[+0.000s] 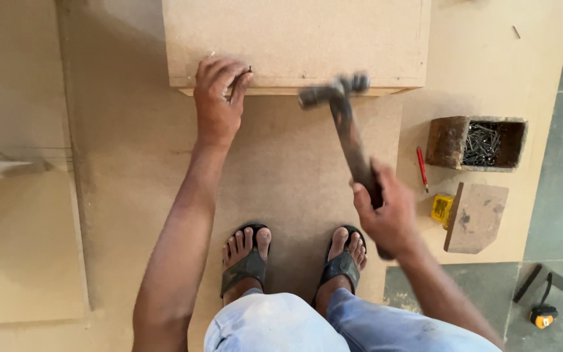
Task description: The person hammers nails into a wooden drawer using a hammer. They repeatedly pick nails from a container, position them on the drawer edge, and strike them until flush. The drawer remains on the floor throughout the process.
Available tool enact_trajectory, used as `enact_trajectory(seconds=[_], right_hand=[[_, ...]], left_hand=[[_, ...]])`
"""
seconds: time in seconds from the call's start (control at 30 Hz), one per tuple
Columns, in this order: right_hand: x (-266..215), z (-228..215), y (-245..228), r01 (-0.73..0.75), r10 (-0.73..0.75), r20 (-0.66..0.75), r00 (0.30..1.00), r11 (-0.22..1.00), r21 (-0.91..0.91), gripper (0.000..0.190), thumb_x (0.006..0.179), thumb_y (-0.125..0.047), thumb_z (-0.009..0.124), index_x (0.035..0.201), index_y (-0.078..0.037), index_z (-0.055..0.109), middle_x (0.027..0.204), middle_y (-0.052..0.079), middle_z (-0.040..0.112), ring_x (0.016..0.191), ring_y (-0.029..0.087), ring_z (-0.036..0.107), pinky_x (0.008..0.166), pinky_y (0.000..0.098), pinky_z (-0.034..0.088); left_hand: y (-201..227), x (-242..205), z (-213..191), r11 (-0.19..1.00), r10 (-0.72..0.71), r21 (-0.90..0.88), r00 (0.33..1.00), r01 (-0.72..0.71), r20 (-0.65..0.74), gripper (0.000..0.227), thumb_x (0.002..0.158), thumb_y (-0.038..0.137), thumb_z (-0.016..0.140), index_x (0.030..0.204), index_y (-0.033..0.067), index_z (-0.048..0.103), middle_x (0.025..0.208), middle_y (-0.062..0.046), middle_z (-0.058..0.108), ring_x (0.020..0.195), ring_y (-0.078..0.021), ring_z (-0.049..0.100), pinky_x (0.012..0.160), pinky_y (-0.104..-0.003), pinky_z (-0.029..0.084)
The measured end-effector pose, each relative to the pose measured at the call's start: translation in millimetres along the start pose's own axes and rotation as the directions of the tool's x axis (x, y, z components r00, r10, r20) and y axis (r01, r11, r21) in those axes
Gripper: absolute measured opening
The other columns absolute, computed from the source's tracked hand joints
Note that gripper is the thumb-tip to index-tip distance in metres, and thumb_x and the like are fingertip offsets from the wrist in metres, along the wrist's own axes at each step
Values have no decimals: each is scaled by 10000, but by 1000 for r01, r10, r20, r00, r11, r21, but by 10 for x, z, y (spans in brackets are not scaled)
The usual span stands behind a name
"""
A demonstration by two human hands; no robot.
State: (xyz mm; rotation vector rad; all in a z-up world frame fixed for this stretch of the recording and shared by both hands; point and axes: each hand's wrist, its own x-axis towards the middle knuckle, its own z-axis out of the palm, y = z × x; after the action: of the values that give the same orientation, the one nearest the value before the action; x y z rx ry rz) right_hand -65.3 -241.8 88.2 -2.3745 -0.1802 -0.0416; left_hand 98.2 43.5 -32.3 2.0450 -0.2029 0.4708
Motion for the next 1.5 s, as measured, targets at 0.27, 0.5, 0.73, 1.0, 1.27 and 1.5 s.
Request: enact_trajectory(seconds=[0.27,0.5,0.73,1.0,1.27,1.5], right_hand=[[513,-37,-321,-139,152,159,976,986,-91,302,991,-197,679,1219,-35,565,786,195,669,705,386,685,636,475,515],[761,-179,-397,-165,225,279,934,961,-221,329,1007,-224,643,1231,-8,536,817,238,678,780,466,658,671,555,486],[960,-445,-712,-164,239,283,929,950,-266,416,983,-286,618,1269,-10,498,795,249,671,745,456,683,662,552,513],[990,-288,-627,-215,333,360,872,919,-329,393,977,-296,610,1246,-23,522,775,239,670,711,465,677,638,567,506],[996,-277,-564,-65,181,360,916,948,-311,338,1013,-243,632,1196,11,506,734,243,656,697,470,661,637,545,502],[938,-455,-659,-169,239,249,939,948,-271,355,976,-248,622,1207,-3,508,735,249,655,675,466,662,605,556,496]], left_hand=[[-45,27,-25,997,71,5,997,-71,1,143,953,76,814,1060,44,725,1084,-87,723,1152,-317,610,1089,-461,480],[-82,13,7,997,74,36,997,-74,-5,156,940,99,825,1058,56,734,1084,-79,721,1144,-319,604,1082,-459,465],[-90,3,26,996,88,19,995,-88,-39,139,942,83,818,1041,59,723,1094,-73,707,1169,-311,595,1122,-463,462],[-49,33,3,998,59,21,998,-59,-21,143,942,91,808,1049,62,717,1108,-70,704,1190,-315,585,1097,-458,464],[-44,-13,-7,996,85,39,996,-83,-35,143,936,87,809,1040,61,714,1120,-67,707,1178,-321,585,1089,-462,466],[-25,-44,9,998,40,47,999,-40,-3,130,929,90,807,1040,72,742,1119,-62,710,1166,-307,587,1061,-448,474]])
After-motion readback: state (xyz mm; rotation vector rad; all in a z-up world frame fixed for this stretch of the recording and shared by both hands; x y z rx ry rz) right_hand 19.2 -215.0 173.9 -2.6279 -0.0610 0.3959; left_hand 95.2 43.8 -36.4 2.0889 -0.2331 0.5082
